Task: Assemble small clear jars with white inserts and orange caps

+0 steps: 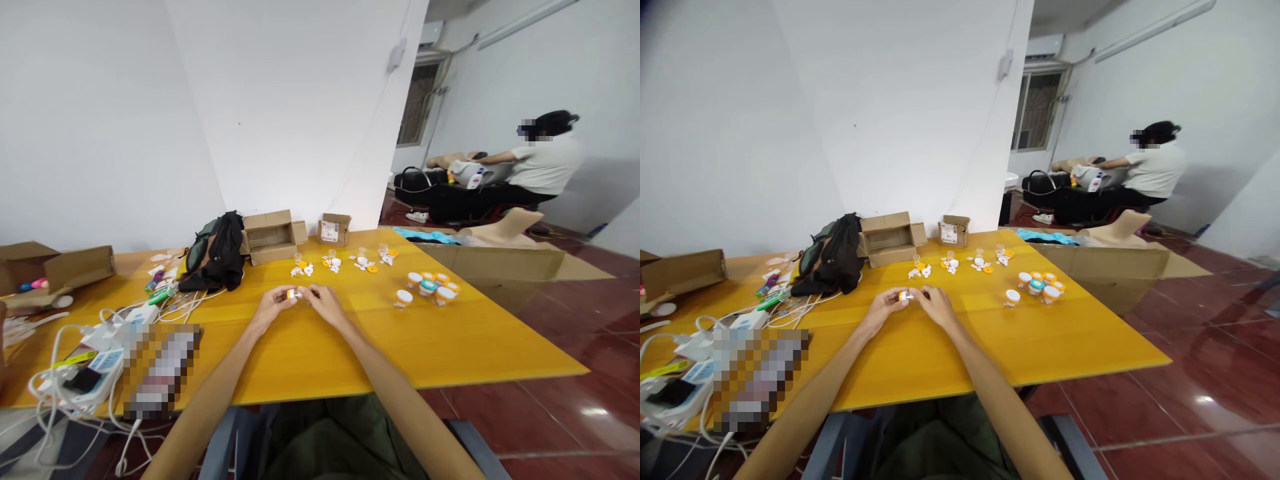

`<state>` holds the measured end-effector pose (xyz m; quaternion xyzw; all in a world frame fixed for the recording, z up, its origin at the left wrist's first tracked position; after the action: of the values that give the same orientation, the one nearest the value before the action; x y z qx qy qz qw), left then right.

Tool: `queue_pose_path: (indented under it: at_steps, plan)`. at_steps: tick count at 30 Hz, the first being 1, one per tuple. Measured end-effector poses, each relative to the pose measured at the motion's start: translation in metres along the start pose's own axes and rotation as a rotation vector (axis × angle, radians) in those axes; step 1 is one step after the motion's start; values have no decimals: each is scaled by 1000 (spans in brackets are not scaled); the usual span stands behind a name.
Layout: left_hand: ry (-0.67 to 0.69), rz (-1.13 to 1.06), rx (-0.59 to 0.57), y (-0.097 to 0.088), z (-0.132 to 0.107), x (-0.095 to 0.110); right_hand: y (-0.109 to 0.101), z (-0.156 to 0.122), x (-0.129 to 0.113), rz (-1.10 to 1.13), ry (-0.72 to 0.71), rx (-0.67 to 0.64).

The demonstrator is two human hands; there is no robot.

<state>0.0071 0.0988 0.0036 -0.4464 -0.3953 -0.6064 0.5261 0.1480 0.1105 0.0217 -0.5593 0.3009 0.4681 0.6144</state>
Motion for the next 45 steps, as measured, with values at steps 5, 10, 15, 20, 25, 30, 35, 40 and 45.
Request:
queue_pose_path:
  at_steps: [5, 10, 15, 20, 25, 30, 35, 40, 45]
  plan:
    - [0, 4, -7, 1, 0, 1, 2, -1, 3, -64, 24, -9]
    - [-11, 0, -2, 1, 0, 0, 11, 2, 0, 166, -14, -81]
    - [-21, -10, 6, 0, -1, -1, 14, 1, -4, 195, -56, -116]
    - [0, -12, -9, 3, 0, 1, 9, 0, 3, 4, 9, -61]
    - [-4, -7, 5, 1, 0, 0, 12, 3, 9, 7, 33, -60]
    - [-15, -1, 7, 0, 0, -1, 12, 1, -1, 154, -66, -60]
    - [-7, -6, -15, 2, 0, -1, 10, 0, -1, 43, -44, -48]
    - [-8, -1, -21, 3, 0, 0, 7, 0, 4, -31, 19, -24]
    - [-19, 7, -5, 1, 0, 0, 11, -1, -3, 136, -27, -63]
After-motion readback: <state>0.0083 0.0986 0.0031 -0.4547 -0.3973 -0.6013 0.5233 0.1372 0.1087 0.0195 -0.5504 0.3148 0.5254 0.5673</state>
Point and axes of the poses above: each hand's wrist, its own z-axis towards the middle knuckle, its own y-axis out of the palm, x = y × z, the point moved 10 cm from there along z, towards the middle knuckle, and after that the axes turned 11 degrees about y, right-handed, at the moved point
